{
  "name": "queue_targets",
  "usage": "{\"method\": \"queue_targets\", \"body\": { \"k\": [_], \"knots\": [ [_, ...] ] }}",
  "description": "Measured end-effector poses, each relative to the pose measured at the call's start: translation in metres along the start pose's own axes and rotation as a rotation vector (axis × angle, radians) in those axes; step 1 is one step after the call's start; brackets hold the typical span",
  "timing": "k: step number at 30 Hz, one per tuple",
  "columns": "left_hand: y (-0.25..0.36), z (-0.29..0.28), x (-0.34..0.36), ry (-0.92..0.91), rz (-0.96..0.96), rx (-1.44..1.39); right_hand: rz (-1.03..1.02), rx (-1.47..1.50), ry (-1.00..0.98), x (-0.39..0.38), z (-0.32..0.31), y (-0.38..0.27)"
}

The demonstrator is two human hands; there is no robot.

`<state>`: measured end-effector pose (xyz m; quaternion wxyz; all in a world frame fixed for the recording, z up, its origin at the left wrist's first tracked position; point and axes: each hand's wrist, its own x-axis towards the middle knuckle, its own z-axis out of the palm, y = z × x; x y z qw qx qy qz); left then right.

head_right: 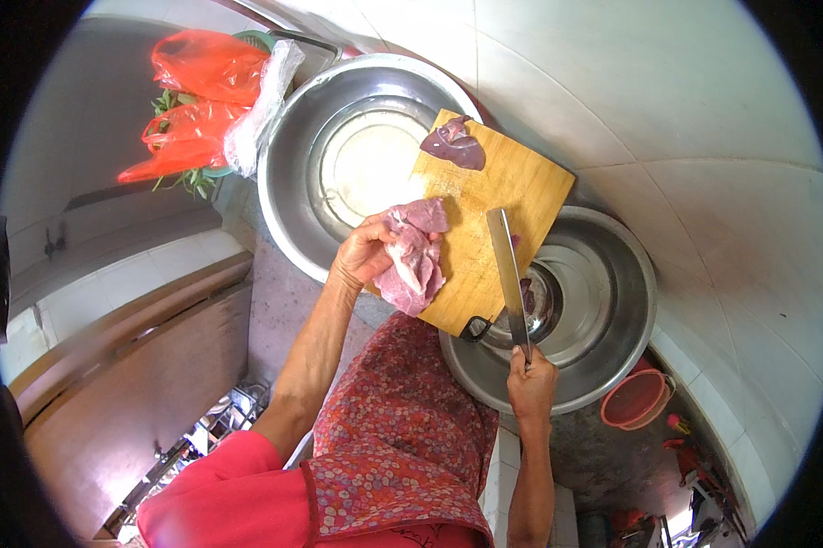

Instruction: The person unpacks a piece of raw meat from a plastic bag and places it on a wooden cutting board. Using a large knife, they slice the meat into smaller pieces on the board.

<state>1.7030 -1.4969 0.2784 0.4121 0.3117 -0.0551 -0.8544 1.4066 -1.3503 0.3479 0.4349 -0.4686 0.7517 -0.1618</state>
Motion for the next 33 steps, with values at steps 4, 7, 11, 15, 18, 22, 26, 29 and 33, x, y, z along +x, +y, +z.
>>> {"method": "queue_targets", "body": {
  "k": [4, 7, 11, 15, 18, 22, 26, 29, 33],
  "knots": [
    [-0.008, -0.017, -0.002, 0.016, 0.018, 0.011, -0.019, -0.006, 0.015, 0.001, 0.002, 0.004],
    [-0.009, -0.013, -0.003, 0.008, 0.021, -0.005, -0.002, -0.001, 0.027, 0.000, 0.004, 0.007],
    [-0.010, -0.017, -0.004, 0.018, 0.016, -0.013, 0.021, 0.001, 0.027, 0.000, 0.006, 0.006],
    [-0.012, -0.016, -0.004, 0.023, 0.041, -0.007, 0.016, -0.024, 0.023, 0.001, 0.006, 0.006],
    [-0.010, -0.006, -0.005, 0.028, 0.047, 0.034, 0.050, -0.037, 0.015, 0.000, 0.007, 0.007],
    [-0.010, 0.000, -0.007, 0.021, 0.060, 0.123, 0.044, -0.063, 0.026, 0.001, 0.009, 0.008],
    [-0.021, 0.013, -0.006, 0.174, 0.127, 0.318, 0.061, -0.083, 0.026, 0.000, 0.008, 0.005],
    [-0.055, 0.039, 0.005, 0.379, 0.293, 1.016, 0.047, -0.070, 0.037, 0.000, 0.010, 0.009],
    [-0.094, 0.055, 0.013, 0.441, 0.551, 1.770, 0.055, -0.085, 0.038, 0.000, 0.011, 0.006]
  ]
}}
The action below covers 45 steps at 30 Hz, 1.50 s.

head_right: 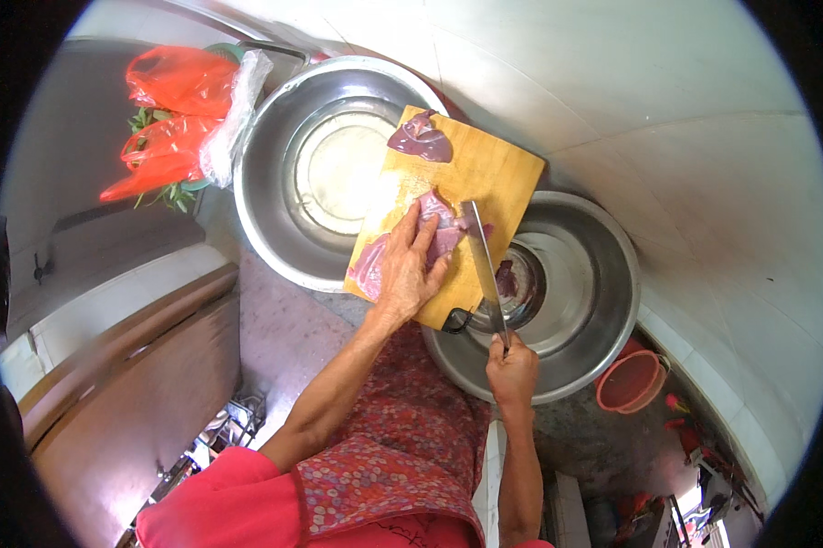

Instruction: The person unpacks a piece of raw meat from a plastic bag and places it on a wooden cutting board. Using a large knife, they slice the meat into smaller pieces on the board.

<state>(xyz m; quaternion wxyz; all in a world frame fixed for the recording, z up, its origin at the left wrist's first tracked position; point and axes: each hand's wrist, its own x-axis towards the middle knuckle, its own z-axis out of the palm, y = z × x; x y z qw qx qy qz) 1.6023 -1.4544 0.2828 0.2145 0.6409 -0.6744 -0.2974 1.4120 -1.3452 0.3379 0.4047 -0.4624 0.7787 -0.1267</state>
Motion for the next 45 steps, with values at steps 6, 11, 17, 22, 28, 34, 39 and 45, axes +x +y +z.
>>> {"method": "queue_targets", "body": {
  "k": [6, 11, 17, 22, 28, 34, 39, 45],
  "knots": [
    [0.004, 0.003, 0.016, 0.107, -0.130, -0.188, 0.015, 0.038, 0.015, -0.002, 0.004, 0.005],
    [-0.004, -0.003, 0.051, 0.132, -0.291, -0.244, 0.063, 0.067, 0.003, -0.001, 0.007, 0.002],
    [-0.017, -0.012, 0.059, -0.198, -0.057, -0.066, 0.013, 0.104, 0.057, -0.004, 0.014, 0.010],
    [-0.039, -0.022, 0.039, -0.299, -0.254, -0.786, 0.014, 0.181, 0.064, -0.003, 0.020, 0.015],
    [-0.044, -0.036, 0.023, -0.248, -0.340, -1.115, 0.010, 0.183, 0.076, -0.003, 0.016, 0.010],
    [-0.037, -0.041, 0.018, -0.261, -0.294, -1.162, 0.019, 0.205, 0.070, -0.002, 0.018, 0.012],
    [-0.038, -0.042, 0.014, -0.275, -0.295, -1.212, 0.033, 0.168, 0.057, -0.002, 0.015, 0.008],
    [-0.038, -0.047, 0.013, -0.328, -0.286, -1.268, 0.006, 0.167, 0.063, -0.001, 0.018, 0.013]
  ]
}}
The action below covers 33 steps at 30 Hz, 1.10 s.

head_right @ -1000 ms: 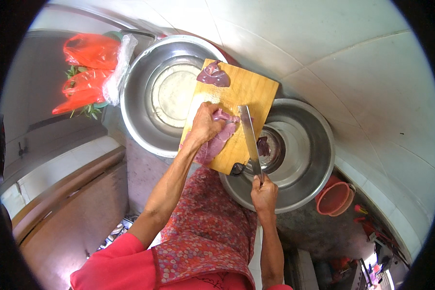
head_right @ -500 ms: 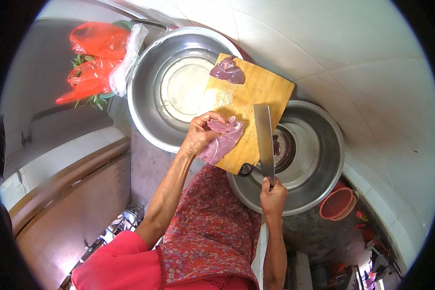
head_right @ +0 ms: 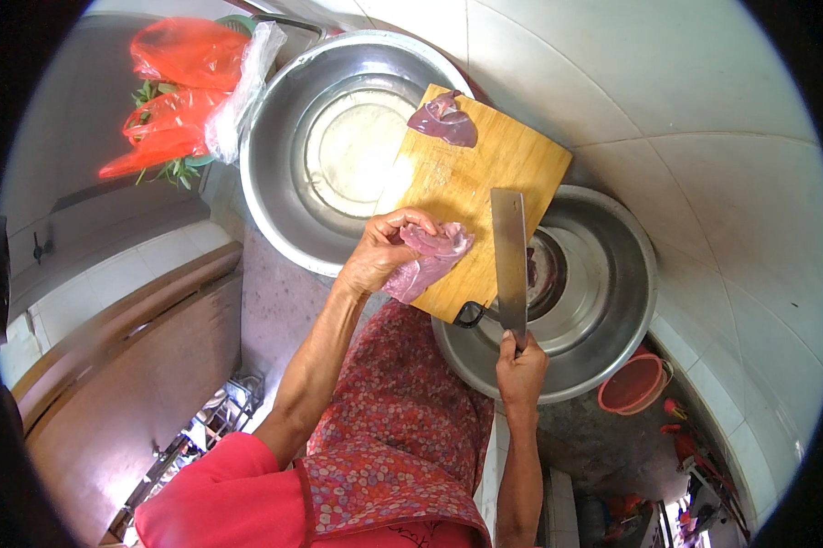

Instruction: The person unpacks a piece of raw meat from a plastic bag and places it on a wooden cutting board. Using a large knife, they slice the meat into smaller pieces on the board.

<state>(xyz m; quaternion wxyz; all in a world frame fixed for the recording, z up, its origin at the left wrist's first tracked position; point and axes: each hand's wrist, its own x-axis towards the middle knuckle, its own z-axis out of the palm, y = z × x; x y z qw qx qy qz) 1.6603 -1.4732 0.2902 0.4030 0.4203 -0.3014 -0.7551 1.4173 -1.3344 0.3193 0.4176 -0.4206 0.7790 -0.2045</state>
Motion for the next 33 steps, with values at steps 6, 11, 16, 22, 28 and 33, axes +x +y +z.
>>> {"method": "queue_targets", "body": {
  "k": [6, 11, 16, 22, 28, 33],
  "knots": [
    [0.004, -0.006, 0.007, -0.069, -0.099, -0.114, 0.020, -0.014, -0.020, -0.001, 0.000, 0.001],
    [0.000, -0.015, 0.013, -0.178, -0.119, -0.310, 0.042, -0.003, -0.018, -0.002, 0.001, 0.001],
    [0.004, -0.019, 0.014, -0.282, -0.126, -0.312, 0.043, 0.001, -0.016, -0.002, 0.001, 0.002],
    [0.011, -0.007, 0.011, -0.218, -0.151, -0.289, 0.041, -0.020, -0.032, 0.000, -0.003, -0.004],
    [-0.001, -0.010, 0.010, -0.129, -0.049, -0.305, 0.102, 0.009, -0.070, 0.000, -0.002, -0.005],
    [-0.011, -0.017, 0.009, -0.082, 0.038, -0.320, 0.134, 0.025, -0.081, -0.002, -0.005, -0.012]
  ]
}}
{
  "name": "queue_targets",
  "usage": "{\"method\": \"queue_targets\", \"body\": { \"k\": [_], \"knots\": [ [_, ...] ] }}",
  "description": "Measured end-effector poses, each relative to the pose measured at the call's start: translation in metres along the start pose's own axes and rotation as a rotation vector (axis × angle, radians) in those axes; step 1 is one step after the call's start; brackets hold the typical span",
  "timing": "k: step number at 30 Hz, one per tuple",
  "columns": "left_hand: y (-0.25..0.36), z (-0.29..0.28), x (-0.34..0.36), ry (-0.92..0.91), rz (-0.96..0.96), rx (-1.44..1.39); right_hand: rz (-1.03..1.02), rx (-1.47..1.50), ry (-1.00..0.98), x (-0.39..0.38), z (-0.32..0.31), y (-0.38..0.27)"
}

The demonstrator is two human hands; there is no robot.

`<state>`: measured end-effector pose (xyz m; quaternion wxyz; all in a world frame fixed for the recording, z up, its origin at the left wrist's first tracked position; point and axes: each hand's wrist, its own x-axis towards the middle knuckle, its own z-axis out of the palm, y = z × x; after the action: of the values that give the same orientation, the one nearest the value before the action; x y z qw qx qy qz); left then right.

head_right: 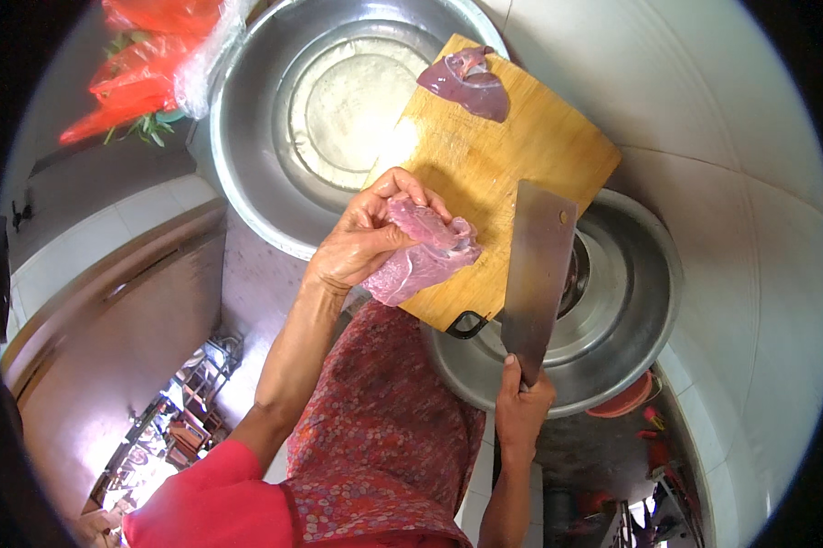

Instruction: The person unpacks a piece of raw meat from a plastic bag and places it on a wooden cutting board. Using a large knife, they slice the meat into smaller pieces on the board.

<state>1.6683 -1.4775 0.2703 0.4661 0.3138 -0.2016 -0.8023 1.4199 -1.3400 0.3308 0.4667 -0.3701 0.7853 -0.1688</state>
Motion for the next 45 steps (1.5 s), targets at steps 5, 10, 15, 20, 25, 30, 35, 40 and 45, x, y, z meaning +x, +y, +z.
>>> {"method": "queue_targets", "body": {
  "k": [5, 10, 15, 20, 25, 30, 35, 40, 45],
  "knots": [
    [-0.007, -0.001, -0.004, 0.051, 0.076, -0.034, 0.075, -0.016, -0.015, -0.002, -0.002, -0.008],
    [-0.013, -0.004, -0.005, 0.057, 0.171, -0.007, 0.109, -0.043, -0.020, -0.003, -0.003, -0.010],
    [-0.015, -0.005, -0.007, 0.076, 0.194, -0.017, 0.240, -0.043, -0.038, -0.004, -0.010, -0.003],
    [-0.015, 0.001, -0.007, 0.095, 0.219, -0.026, 0.197, 0.010, -0.009, -0.004, -0.009, -0.002],
    [-0.010, 0.012, -0.004, 0.130, 0.112, 0.133, 0.207, -0.028, -0.085, -0.001, -0.016, -0.004],
    [0.000, 0.043, 0.026, 0.222, 0.101, 0.903, -0.108, -0.094, -0.070, 0.005, -0.009, -0.019],
    [-0.036, 0.065, 0.004, 0.618, 0.292, 1.553, -0.194, -0.160, -0.047, 0.014, -0.025, -0.026],
    [-0.065, 0.056, -0.017, 0.604, 0.230, 1.832, -0.212, -0.296, -0.048, 0.029, -0.043, -0.044],
    [-0.045, 0.052, -0.006, 0.451, 0.299, 1.822, -0.230, -0.269, -0.079, 0.032, -0.049, -0.040]
  ]
}}
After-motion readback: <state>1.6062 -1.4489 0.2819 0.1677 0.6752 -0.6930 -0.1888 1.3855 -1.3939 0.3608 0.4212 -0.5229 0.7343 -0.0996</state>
